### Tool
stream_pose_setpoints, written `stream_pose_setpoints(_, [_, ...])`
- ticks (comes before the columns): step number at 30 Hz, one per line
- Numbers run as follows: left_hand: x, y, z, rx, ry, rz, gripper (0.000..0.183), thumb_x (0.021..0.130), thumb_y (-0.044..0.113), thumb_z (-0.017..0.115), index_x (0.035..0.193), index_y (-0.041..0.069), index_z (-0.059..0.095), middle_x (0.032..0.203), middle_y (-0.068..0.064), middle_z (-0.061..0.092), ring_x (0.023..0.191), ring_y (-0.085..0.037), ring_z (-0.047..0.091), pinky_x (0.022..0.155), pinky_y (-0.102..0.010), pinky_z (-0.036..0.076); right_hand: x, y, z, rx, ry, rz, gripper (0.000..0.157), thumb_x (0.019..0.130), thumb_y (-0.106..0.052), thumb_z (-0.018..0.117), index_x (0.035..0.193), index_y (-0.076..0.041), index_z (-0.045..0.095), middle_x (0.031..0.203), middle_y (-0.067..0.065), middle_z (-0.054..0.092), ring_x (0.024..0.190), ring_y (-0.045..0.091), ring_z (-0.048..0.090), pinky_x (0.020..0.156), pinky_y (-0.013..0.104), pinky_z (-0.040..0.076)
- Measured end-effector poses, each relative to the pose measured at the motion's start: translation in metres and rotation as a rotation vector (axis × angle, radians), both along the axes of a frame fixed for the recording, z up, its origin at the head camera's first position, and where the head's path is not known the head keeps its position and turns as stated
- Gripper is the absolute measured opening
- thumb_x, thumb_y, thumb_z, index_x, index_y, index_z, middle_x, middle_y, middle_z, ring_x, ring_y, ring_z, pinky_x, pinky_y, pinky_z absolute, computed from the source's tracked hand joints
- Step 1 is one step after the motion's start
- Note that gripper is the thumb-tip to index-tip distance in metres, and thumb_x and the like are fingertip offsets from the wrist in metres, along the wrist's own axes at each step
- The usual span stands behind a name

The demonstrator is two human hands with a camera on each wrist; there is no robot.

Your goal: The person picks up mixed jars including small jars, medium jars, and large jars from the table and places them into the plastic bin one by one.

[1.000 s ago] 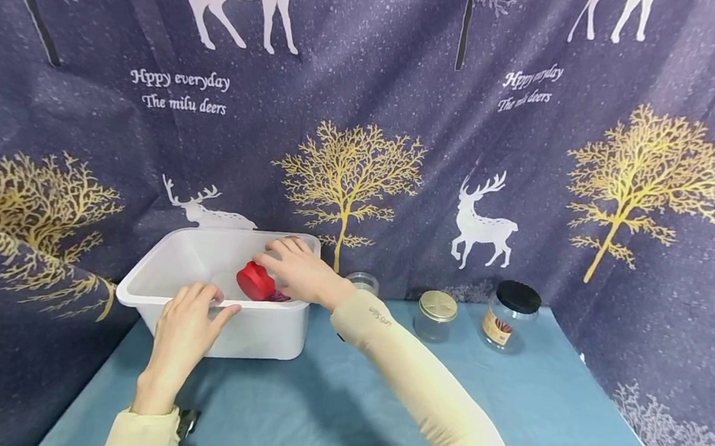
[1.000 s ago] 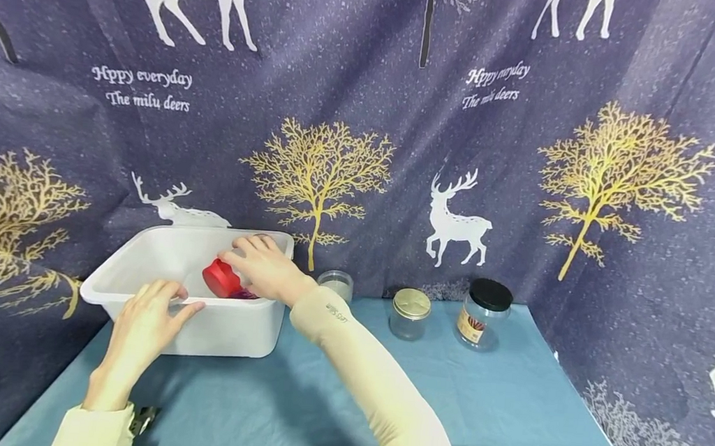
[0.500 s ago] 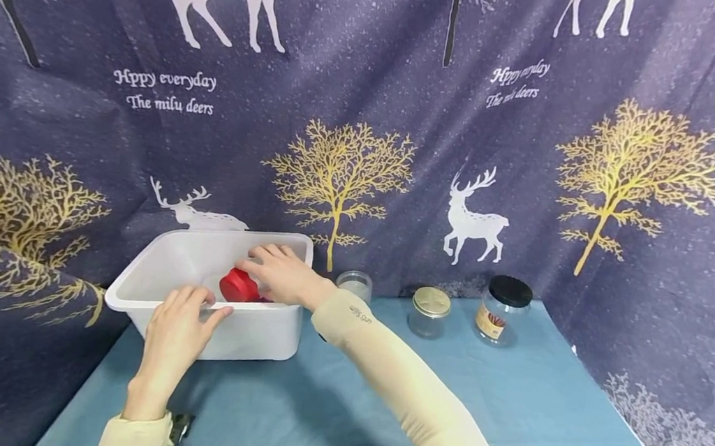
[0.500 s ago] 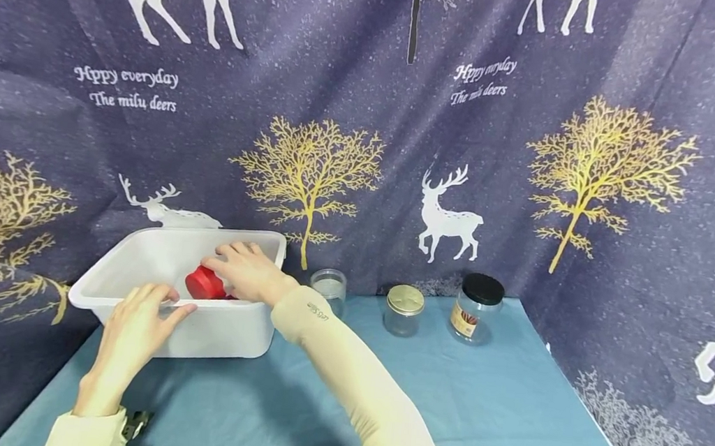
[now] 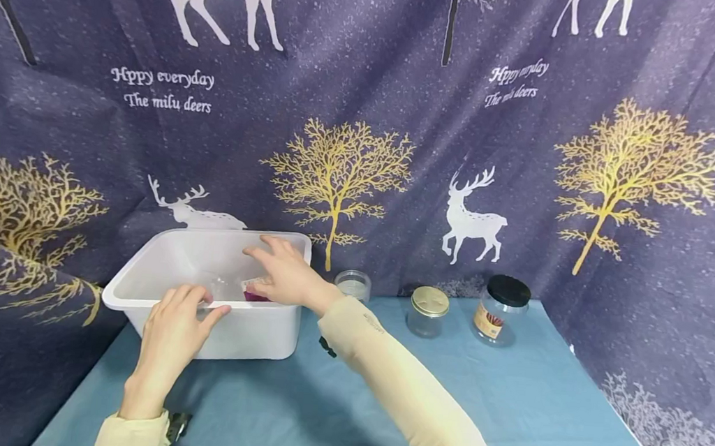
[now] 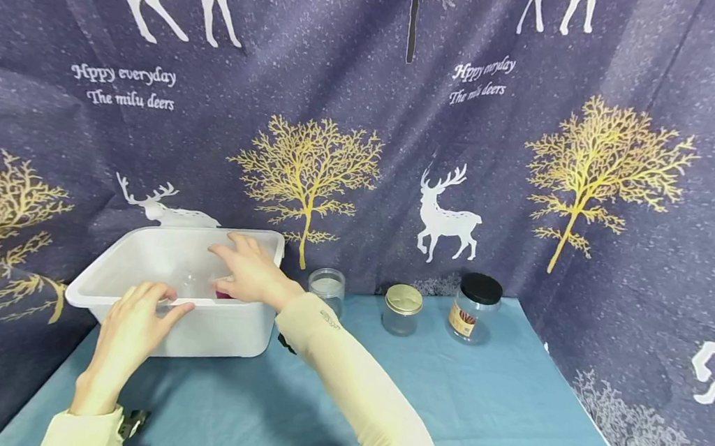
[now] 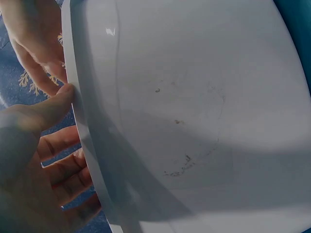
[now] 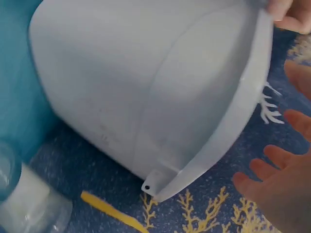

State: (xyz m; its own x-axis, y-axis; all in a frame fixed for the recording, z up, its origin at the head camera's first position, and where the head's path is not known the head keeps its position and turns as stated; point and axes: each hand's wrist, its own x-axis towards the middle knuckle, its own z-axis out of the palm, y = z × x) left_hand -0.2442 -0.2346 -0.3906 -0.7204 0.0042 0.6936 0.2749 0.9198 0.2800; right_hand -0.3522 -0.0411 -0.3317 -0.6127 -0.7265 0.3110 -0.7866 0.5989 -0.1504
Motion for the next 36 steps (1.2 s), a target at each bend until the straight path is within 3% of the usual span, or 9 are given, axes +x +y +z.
stream_pose_setpoints(8, [0.001,0.001,0.002,0.013,-0.056,0.019,0.032,0.080,0.026,0.081,0.093,0.005,0.062,0.095,-0.016,0.061,0.093,-0.038,0.054,0.075,-0.055,0.039,0.024,0.025,0.012,-0.298,-0.094,0.009,0.057,0.095,-0.034,0.064,0.146,-0.019,0.044,0.156,0.010,0.026,0.143,0.024,0.024,0.110,0.044,0.029])
stream_pose_setpoints(18, [0.001,0.002,0.003,0.024,-0.056,0.017,0.031,0.081,0.026,0.081,0.093,0.004,0.063,0.095,-0.017,0.061,0.092,-0.038,0.054,0.076,-0.055,0.039,0.043,0.086,0.015,-0.616,-0.036,0.025,0.048,0.093,-0.030,0.068,0.136,-0.012,0.055,0.144,0.005,0.044,0.133,0.016,0.040,0.104,0.042,0.037])
stream_pose_setpoints(26, [0.001,0.004,0.001,0.026,-0.026,0.007,0.030,0.080,0.024,0.082,0.091,0.004,0.063,0.093,-0.015,0.061,0.090,-0.037,0.054,0.075,-0.053,0.039,0.046,0.154,-0.014,-0.751,0.037,-0.070,0.044,0.089,-0.021,0.074,0.129,-0.012,0.060,0.136,0.002,0.052,0.128,0.014,0.046,0.106,0.036,0.034])
stream_pose_setpoints(31, [0.001,0.004,0.002,0.028,-0.030,0.007,0.030,0.081,0.024,0.081,0.092,0.004,0.063,0.093,-0.015,0.061,0.091,-0.037,0.053,0.076,-0.053,0.039,0.044,0.201,-0.039,-0.743,0.072,-0.158,0.044,0.087,-0.015,0.076,0.127,-0.008,0.061,0.133,0.005,0.055,0.125,0.020,0.049,0.103,0.041,0.036])
stream_pose_setpoints(36, [0.002,0.003,0.002,0.022,-0.019,0.008,0.030,0.080,0.024,0.081,0.091,0.004,0.063,0.094,-0.015,0.061,0.090,-0.037,0.054,0.076,-0.054,0.039,0.040,0.241,-0.051,-0.794,0.048,-0.254,0.044,0.086,-0.011,0.077,0.127,-0.006,0.061,0.130,0.008,0.057,0.121,0.020,0.052,0.097,0.042,0.041])
